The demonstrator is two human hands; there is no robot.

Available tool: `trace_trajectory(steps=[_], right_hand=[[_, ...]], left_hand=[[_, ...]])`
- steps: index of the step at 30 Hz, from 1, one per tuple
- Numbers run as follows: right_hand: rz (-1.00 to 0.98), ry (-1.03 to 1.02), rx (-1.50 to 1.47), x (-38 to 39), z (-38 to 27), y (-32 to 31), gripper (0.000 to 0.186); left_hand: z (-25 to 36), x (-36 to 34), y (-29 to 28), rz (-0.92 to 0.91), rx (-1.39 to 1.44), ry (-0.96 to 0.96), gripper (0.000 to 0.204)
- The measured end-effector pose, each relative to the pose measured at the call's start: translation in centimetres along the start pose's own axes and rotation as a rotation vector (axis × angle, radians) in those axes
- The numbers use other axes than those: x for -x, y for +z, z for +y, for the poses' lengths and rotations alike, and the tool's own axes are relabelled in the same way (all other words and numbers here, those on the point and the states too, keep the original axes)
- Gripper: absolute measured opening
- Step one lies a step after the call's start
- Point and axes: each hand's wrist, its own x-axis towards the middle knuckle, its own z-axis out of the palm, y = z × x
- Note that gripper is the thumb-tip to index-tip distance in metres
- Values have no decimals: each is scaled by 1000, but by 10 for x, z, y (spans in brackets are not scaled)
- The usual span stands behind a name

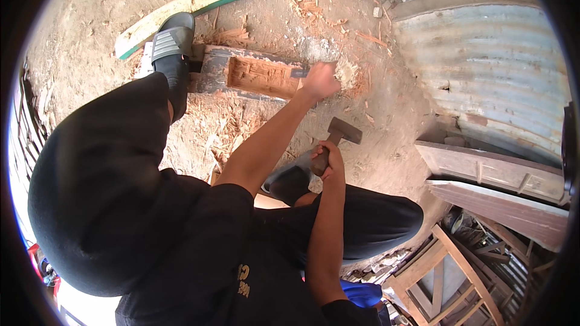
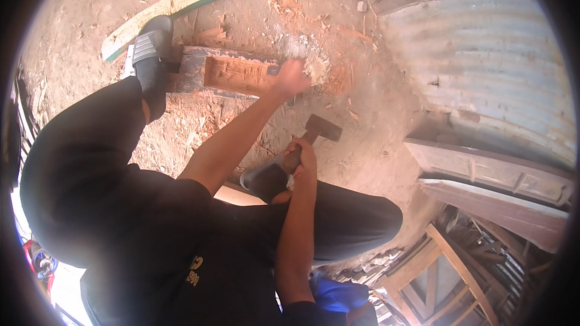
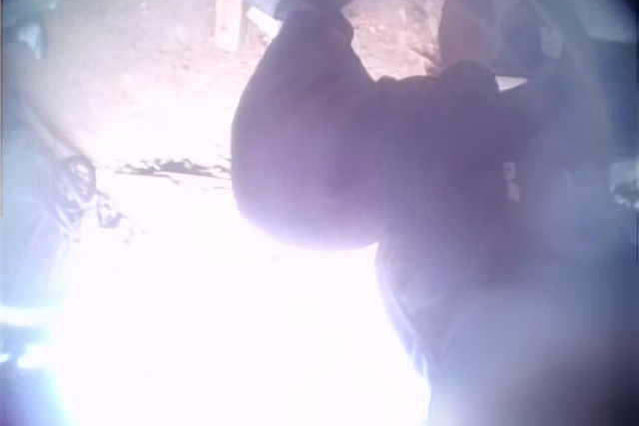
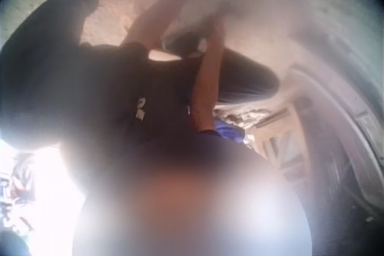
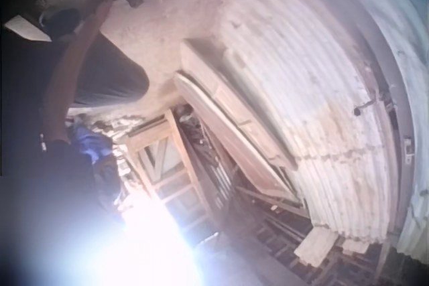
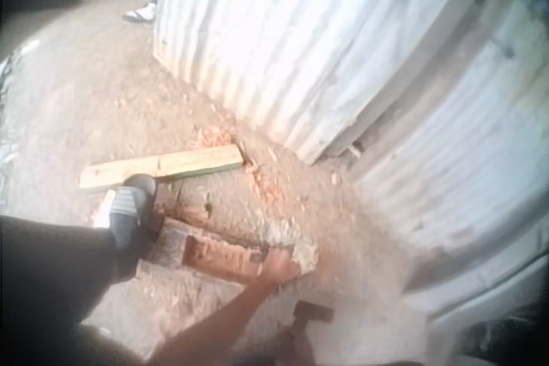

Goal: The person sits on the ground and uses a chisel and hammer to carve a rectangular recess into a piece of wood. They repeatedly strike the chisel to remove wood chips and occasionally clear the debris from the carved area.

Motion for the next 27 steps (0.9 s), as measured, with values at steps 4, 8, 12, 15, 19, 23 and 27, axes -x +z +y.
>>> trace_trajectory(steps=[4, 8, 12, 15, 19, 23, 27], right_hand=[[84, 104, 83, -3, 15, -5, 15], [63, 80, 93, 1, 8, -2, 14], [53, 49, 130, 9, 4, 12, 15], [48, 25, 132, 10, 3, 15, 15], [79, 35, 128, 11, 5, 17, 15], [48, 49, 138, 11, 5, 15, 14], [55, 68, 95, 12, 4, 16, 14]], left_hand=[[-11, -3, 2, 6, -21, 10, 23], [-9, 1, 5, -43, -15, 28, 22], [-16, 0, 8, -21, -26, 54, 24], [-18, 0, 8, 6, -27, 85, 25], [-17, 5, 9, 27, -31, 124, 27], [-20, 8, 7, 52, -45, 164, 29], [-18, 9, 7, 53, -46, 149, 29]])
